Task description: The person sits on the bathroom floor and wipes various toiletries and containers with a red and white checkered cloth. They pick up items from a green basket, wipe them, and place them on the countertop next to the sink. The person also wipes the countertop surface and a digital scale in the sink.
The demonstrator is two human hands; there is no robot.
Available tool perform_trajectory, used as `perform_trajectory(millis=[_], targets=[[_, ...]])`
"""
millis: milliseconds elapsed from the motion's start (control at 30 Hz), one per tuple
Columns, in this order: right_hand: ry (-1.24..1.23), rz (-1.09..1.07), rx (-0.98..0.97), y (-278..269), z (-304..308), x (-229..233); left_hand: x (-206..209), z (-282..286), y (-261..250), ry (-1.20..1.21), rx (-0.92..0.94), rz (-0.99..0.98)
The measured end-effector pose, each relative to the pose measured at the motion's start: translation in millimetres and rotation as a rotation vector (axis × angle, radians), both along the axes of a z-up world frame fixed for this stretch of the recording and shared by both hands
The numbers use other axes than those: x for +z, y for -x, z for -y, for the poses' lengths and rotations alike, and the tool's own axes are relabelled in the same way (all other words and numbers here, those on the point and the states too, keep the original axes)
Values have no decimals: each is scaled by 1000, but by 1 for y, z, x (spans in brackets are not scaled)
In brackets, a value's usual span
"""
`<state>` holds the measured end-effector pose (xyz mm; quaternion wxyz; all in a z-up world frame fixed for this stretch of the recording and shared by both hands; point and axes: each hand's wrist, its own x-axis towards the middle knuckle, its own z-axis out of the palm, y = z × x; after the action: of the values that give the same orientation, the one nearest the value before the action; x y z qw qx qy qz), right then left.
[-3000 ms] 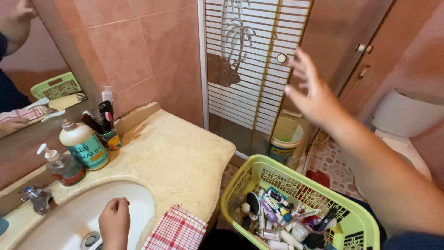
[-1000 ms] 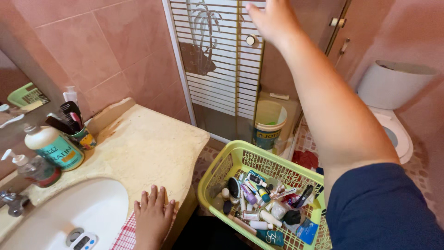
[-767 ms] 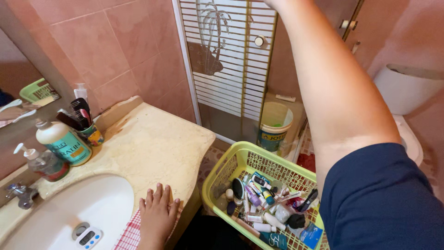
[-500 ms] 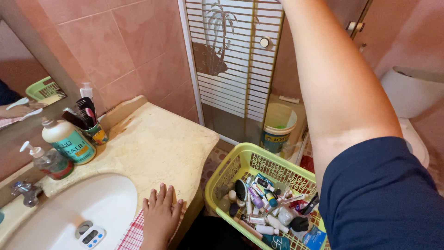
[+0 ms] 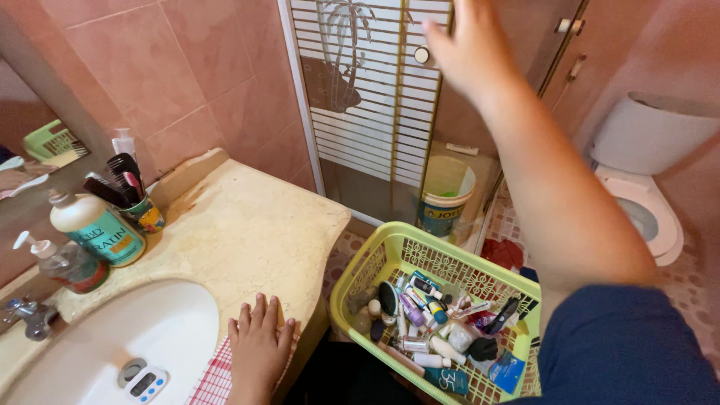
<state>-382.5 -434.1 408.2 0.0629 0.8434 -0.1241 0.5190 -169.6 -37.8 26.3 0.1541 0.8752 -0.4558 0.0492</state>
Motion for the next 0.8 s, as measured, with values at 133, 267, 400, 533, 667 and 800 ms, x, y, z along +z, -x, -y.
perform_trajectory(millis=[133,267,400,533,667,800], targets=[[-439,-254,10,74,-64,-124,-1,-1,0,16,-8,52],[-1033,-400,-215,158,-89,-273,-4,-2,0,-18,-11,104],[-1284,-660,-589,258,-99,-402,-9,-5,-2,14,-51,76],[-1289,-1241,-702,319,-102,-498,-6,-5,-3,10,-70,63],[-1354,-1291,-526,333,-101,-556,-7,-8,-4,5,-76,33],[-1387,-1081,-635,316,-92,-586,-9,-8,-5,23,-93,24]])
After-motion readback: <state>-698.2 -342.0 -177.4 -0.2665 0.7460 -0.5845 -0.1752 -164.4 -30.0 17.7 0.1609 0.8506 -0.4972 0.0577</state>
